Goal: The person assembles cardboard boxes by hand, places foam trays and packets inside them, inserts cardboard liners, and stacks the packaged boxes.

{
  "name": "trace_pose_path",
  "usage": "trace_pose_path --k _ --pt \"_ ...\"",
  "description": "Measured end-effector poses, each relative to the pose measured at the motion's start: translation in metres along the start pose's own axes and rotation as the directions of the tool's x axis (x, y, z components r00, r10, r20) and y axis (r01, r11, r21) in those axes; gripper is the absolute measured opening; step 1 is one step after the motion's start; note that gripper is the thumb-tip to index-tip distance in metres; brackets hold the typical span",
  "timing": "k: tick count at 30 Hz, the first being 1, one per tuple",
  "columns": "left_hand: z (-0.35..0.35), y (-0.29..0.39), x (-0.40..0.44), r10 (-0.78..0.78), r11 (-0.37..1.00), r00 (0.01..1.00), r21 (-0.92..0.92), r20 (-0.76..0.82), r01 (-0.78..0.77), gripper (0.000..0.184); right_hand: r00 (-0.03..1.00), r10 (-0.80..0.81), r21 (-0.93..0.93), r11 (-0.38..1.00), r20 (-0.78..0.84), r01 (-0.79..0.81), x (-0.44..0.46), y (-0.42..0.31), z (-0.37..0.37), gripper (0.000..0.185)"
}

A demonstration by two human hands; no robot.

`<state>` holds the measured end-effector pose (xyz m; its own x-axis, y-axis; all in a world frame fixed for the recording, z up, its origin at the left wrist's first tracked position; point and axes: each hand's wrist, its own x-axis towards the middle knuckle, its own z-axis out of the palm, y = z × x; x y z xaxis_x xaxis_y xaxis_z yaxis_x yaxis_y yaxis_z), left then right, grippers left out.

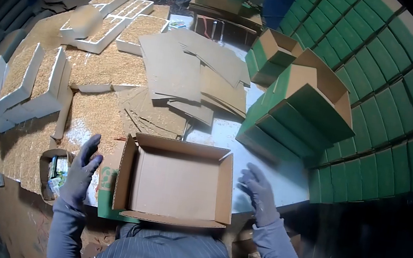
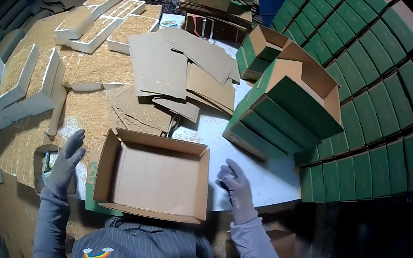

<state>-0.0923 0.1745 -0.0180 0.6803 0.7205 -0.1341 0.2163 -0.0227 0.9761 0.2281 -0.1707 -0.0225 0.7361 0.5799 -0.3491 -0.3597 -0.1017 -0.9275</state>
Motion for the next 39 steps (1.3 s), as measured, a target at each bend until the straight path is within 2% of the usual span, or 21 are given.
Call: trace_pose_path --k 1,2,3,5,6,9,12,14,17,21,24,26,29,30,31,32,34,36,37,38,39 --pt "-0.007 -0.015 0.004 -0.11 0.993 0.988 -0.021 0.108 0.113 0.056 0.989 0.148 0.04 0.988 -0.026 -0.147 -0.009 -0.001 0.019 0.053" --pt "-0.004 -0.022 0.004 -0.32 0.894 0.911 -0.237 0.258 0.381 0.078 0.956 0.245 0.1 0.96 0.16 -0.263 0.003 0.023 0.016 0.052" --pt "0.002 -0.045 0.005 -0.392 0.868 0.836 -0.148 0.384 0.475 0.088 0.883 0.317 0.138 0.914 0.346 -0.382 0.013 0.047 0.012 0.051" --pt "0.032 -0.057 0.007 -0.449 0.879 0.759 0.385 0.472 0.28 0.104 0.895 0.184 -0.154 0.979 0.405 -0.132 0.008 0.055 0.033 0.054" --pt "0.059 -0.065 -0.002 -0.327 0.945 0.835 0.176 0.443 0.276 0.097 0.902 0.188 -0.256 0.962 0.389 -0.09 0.008 0.055 0.048 0.058" --pt "0.093 -0.031 -0.013 -0.374 0.908 0.901 0.284 0.22 0.308 0.064 0.964 0.24 -0.518 0.842 0.113 -0.149 0.008 0.065 0.078 0.074" --pt "0.079 -0.078 -0.02 -0.214 0.956 0.966 0.232 0.143 0.177 0.056 0.972 -0.057 -0.637 0.746 0.226 0.192 0.02 0.151 0.042 0.096" --pt "0.071 -0.08 -0.02 -0.251 0.952 0.951 0.226 0.18 0.208 0.053 0.97 -0.116 -0.692 0.683 0.216 0.236 0.002 0.137 0.042 0.1" --pt "0.097 -0.013 -0.005 -0.214 0.97 0.926 0.179 0.312 0.164 0.051 0.992 -0.115 -0.26 0.957 0.052 0.125 -0.019 0.109 0.036 0.081" --pt "0.174 0.05 0.067 0.194 0.979 0.866 -0.037 0.46 -0.2 0.052 0.964 -0.082 0.269 0.951 -0.254 0.152 -0.089 0.047 -0.049 0.059" --pt "0.262 0.112 0.166 0.304 0.951 0.866 -0.184 0.398 -0.249 0.062 0.787 -0.241 0.25 0.86 -0.568 0.445 -0.128 0.035 -0.195 0.057" --pt "0.335 0.141 0.225 0.234 0.956 0.914 -0.249 0.333 -0.154 0.074 0.602 -0.344 0.19 0.737 -0.72 0.649 -0.143 -0.023 -0.217 0.057" --pt "0.427 0.175 0.275 0.03 1.0 0.923 -0.011 0.384 -0.028 0.092 0.344 -0.632 -0.104 0.561 -0.694 0.821 -0.142 -0.137 -0.249 0.061" --pt "0.443 0.167 0.298 0.194 0.978 0.617 -0.102 0.763 -0.182 0.085 0.307 -0.675 -0.177 0.548 -0.672 0.818 -0.13 -0.165 -0.26 0.06" --pt "0.48 0.112 0.356 0.23 0.971 0.502 -0.16 0.834 -0.178 0.069 0.274 -0.712 -0.246 0.534 -0.646 0.809 -0.117 -0.193 -0.27 0.06" --pt "0.483 0.112 0.362 0.354 0.89 0.462 -0.141 0.813 -0.433 0.061 0.348 -0.719 -0.181 0.547 -0.601 0.817 -0.1 -0.216 -0.285 0.059" --pt "0.476 0.119 0.349 0.426 0.859 0.502 -0.162 0.752 -0.485 0.047 0.531 -0.717 -0.111 0.635 -0.452 0.764 -0.054 -0.244 -0.318 0.055" --pt "0.455 0.148 0.304 0.295 0.945 0.694 -0.308 0.657 -0.11 0.035 0.661 -0.697 -0.304 0.717 -0.278 0.628 0.026 -0.252 -0.36 0.052" --pt "0.447 0.165 0.301 0.041 0.993 0.739 -0.112 0.672 0.047 0.035 0.65 -0.737 -0.474 0.646 -0.185 0.598 0.052 -0.245 -0.344 0.052" --pt "0.45 0.13 0.34 0.294 0.92 0.587 -0.058 0.754 -0.387 0.036 0.632 -0.77 -0.623 0.539 -0.09 0.567 0.078 -0.238 -0.326 0.053" --pt "0.45 0.096 0.38 0.44 0.661 0.326 -0.055 0.837 -0.748 0.038 0.632 -0.771 -0.602 0.543 -0.081 0.586 0.086 -0.234 -0.301 0.054"
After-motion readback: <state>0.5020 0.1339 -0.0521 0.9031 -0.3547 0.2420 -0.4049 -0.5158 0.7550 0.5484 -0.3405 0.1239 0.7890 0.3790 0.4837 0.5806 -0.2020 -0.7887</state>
